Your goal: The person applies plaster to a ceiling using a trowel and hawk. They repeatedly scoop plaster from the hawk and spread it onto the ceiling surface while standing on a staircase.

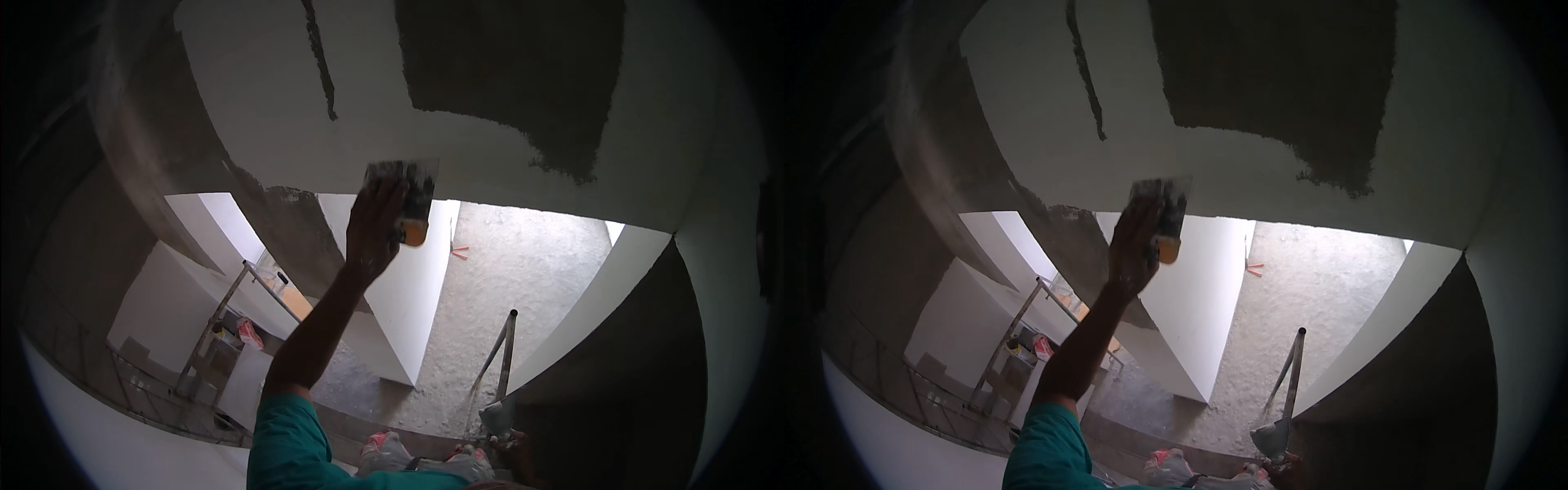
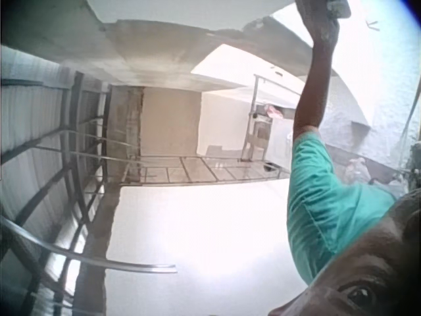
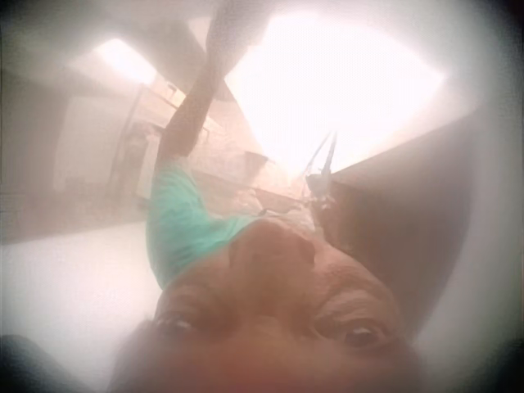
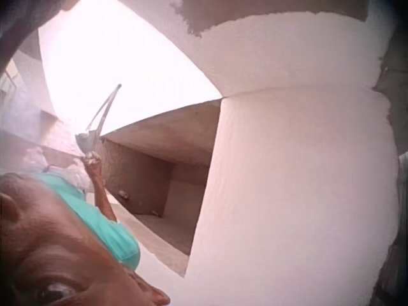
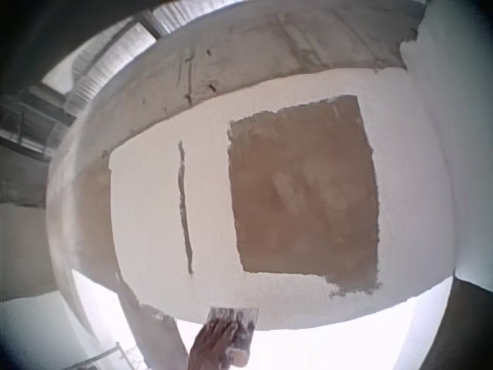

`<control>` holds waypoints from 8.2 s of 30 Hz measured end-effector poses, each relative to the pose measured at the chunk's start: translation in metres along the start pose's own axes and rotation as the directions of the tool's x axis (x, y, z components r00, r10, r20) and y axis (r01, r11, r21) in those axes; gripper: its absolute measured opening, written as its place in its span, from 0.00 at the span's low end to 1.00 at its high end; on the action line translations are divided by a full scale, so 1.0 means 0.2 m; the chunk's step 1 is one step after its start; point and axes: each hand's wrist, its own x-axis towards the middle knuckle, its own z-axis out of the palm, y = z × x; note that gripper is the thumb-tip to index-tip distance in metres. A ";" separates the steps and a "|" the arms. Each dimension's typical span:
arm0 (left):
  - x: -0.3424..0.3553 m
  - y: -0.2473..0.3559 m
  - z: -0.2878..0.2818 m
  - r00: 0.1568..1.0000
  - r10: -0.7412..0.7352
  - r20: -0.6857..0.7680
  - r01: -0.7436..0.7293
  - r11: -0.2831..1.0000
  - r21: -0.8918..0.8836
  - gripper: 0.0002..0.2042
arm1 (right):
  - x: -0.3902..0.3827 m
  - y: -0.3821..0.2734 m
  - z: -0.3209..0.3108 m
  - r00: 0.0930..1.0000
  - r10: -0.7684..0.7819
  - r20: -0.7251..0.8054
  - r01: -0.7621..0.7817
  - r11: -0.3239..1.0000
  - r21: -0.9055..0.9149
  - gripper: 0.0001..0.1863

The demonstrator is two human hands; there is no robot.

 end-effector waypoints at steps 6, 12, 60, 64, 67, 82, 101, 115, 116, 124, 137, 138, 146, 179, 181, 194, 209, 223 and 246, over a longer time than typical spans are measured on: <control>-0.10 0.02 0.15 0.996 0.082 -0.022 -0.082 0.996 0.022 0.39 | -0.02 0.55 0.23 0.951 -0.153 -0.268 0.121 0.984 -0.133 0.26; -0.75 0.04 0.37 0.991 0.039 0.130 -0.048 0.997 0.066 0.39 | 0.03 0.75 0.50 0.903 -0.151 -0.402 0.127 0.988 -0.088 0.20; -1.33 0.03 0.44 0.635 -0.651 0.417 0.666 0.186 -0.723 0.35 | 0.28 0.58 0.84 0.810 -0.432 -0.396 0.364 0.901 -0.237 0.30; -1.55 0.35 0.18 0.219 -0.717 0.662 0.436 -0.535 -0.724 0.28 | 0.36 -0.47 0.67 0.926 -0.333 -0.177 0.338 0.941 -0.006 0.15; -1.54 0.41 0.05 0.205 -0.651 0.731 0.319 -0.662 -0.679 0.28 | 0.43 -0.72 0.64 0.920 -0.382 -0.082 0.380 0.924 -0.042 0.14; -1.40 0.19 -0.10 0.796 -0.162 0.583 0.535 0.638 -0.554 0.28 | 0.36 -1.19 0.50 0.915 -0.394 -0.091 0.400 0.914 0.066 0.12; 0.95 -0.77 -0.17 0.983 0.050 -0.176 0.035 0.891 0.452 0.35 | -0.01 -0.37 0.60 0.994 0.091 0.066 -0.108 0.937 0.333 0.09; 0.32 -0.68 0.12 0.999 0.004 -0.048 0.025 0.799 0.601 0.27 | 0.07 -0.22 0.53 1.000 0.006 -0.011 -0.004 0.982 0.189 0.08; 0.18 -0.77 0.18 0.989 0.118 -0.089 -0.048 0.824 0.565 0.34 | 0.07 -0.20 0.53 1.000 -0.017 -0.002 0.017 0.985 0.173 0.08; -0.64 -0.63 0.45 0.993 -0.102 0.068 0.069 0.923 0.378 0.39 | 0.04 -0.22 0.48 0.997 0.075 -0.032 -0.070 0.986 0.150 0.08; -3.08 -0.22 -0.47 0.063 -0.691 0.720 0.872 0.390 0.297 0.21 | -0.09 -0.71 0.66 0.985 -0.150 -0.081 0.144 0.987 -0.073 0.11; -3.45 -0.14 -0.71 -0.125 -0.691 0.712 0.908 0.210 0.363 0.22 | -0.10 -0.76 0.70 0.988 -0.144 -0.052 0.139 0.987 -0.077 0.11; -4.05 0.05 -2.06 -0.867 -0.470 0.167 0.265 -0.150 0.953 0.18 | -0.09 -1.05 1.20 0.965 -0.260 0.007 0.260 0.965 -0.010 0.12; -4.73 -0.24 -1.94 -0.594 -0.791 0.146 0.605 -0.320 0.729 0.27 | 0.27 -0.66 2.52 0.897 -0.043 0.440 0.185 0.940 -0.285 0.04; -4.99 -0.42 -1.84 -0.472 -0.865 0.170 0.689 -0.242 0.683 0.28 | 0.32 -0.46 2.61 0.892 -0.066 0.446 0.227 0.921 -0.317 0.06; -6.11 -1.52 -1.52 -0.339 -0.930 0.141 0.569 -0.083 0.818 0.29 | 0.61 0.23 3.55 0.822 -0.081 0.564 0.349 0.854 -0.386 0.10; -6.67 -1.77 -1.30 -0.446 -0.838 0.316 0.504 0.057 0.862 0.23 | 0.96 0.36 4.39 0.780 0.013 0.626 0.255 0.907 -0.336 0.08; -6.84 -1.22 -1.02 -0.301 -0.953 -0.022 0.471 -0.168 0.866 0.33 | 0.93 0.58 4.30 0.699 -0.389 0.600 0.532 0.844 -0.073 0.16; -6.67 -1.67 -1.28 -0.691 -0.663 -0.288 0.416 -0.690 0.592 0.17 | 0.95 0.59 4.23 0.731 -0.110 0.673 0.417 0.853 -0.314 0.09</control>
